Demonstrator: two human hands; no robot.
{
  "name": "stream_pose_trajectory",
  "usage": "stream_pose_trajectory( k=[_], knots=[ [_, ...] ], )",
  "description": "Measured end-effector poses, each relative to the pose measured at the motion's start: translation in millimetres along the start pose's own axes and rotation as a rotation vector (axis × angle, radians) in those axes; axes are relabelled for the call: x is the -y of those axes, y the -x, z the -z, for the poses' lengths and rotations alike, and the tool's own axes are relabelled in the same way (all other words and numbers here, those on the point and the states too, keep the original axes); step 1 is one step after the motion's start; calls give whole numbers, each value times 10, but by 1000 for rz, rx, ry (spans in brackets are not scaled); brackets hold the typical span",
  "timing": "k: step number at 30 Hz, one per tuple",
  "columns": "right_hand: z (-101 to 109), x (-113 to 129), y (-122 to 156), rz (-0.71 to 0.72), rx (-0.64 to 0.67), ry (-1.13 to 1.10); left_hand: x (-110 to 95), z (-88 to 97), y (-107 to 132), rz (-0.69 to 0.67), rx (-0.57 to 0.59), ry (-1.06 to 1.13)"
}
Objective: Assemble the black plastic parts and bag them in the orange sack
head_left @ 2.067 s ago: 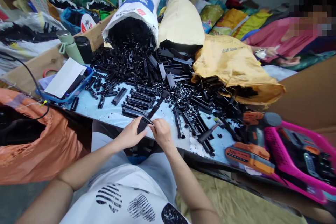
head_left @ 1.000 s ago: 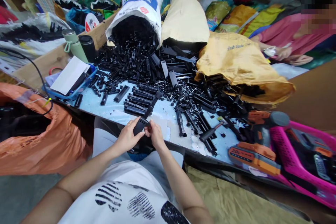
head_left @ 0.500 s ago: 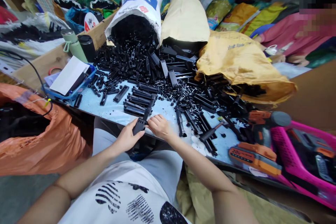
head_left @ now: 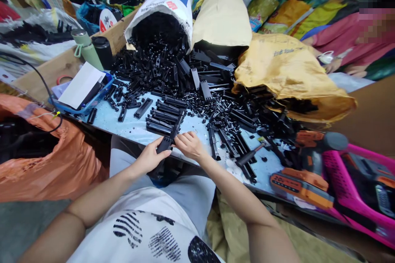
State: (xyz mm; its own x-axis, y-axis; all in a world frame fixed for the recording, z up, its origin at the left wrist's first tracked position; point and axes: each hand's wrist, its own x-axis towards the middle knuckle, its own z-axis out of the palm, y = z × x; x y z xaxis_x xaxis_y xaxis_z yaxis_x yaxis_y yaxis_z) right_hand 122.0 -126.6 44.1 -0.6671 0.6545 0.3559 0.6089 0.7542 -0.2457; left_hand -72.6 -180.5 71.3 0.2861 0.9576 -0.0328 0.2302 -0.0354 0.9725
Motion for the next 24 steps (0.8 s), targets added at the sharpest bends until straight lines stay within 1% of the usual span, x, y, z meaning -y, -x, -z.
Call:
stream_pose_trajectory(
  k=[1, 2, 4, 5, 7, 9, 11, 14, 16, 18, 21, 24],
  knots=[
    [-19, -7, -2, 16, -11, 18, -3, -20, 9, 4, -37, -51],
    [-55, 13, -10, -11, -52, 8, -3, -43, 21, 10, -99, -128],
    [-161, 118, -40, -152, -181, -85, 5, -82, 45, 10, -227, -300],
    [-219, 188, -60, -232, -248, -153, 10, -94, 54, 1, -270, -369],
    [-311, 320, -98, -353, -352, -274, 17, -96, 57, -27, -297, -446],
    [-333, 404, -118, -420, -399, -347, 17, -68, 30, -27, -294, -417],
    [-265, 429, -102, -466, -405, -406, 8, -17, -23, 60, -234, -237],
    [-53, 405, -6, -486, -408, -466, -38, 76, -116, 299, -28, 228],
    [76, 385, 84, -492, -443, -430, -93, 130, -158, 385, 82, 472],
    [145, 374, 170, -507, -466, -366, -157, 169, -175, 399, 138, 596],
    [175, 353, 267, -497, -464, -287, -226, 196, -174, 427, 225, 677],
    [272, 267, 326, -395, -490, -110, -214, 220, -180, 481, 353, 720]
  ],
)
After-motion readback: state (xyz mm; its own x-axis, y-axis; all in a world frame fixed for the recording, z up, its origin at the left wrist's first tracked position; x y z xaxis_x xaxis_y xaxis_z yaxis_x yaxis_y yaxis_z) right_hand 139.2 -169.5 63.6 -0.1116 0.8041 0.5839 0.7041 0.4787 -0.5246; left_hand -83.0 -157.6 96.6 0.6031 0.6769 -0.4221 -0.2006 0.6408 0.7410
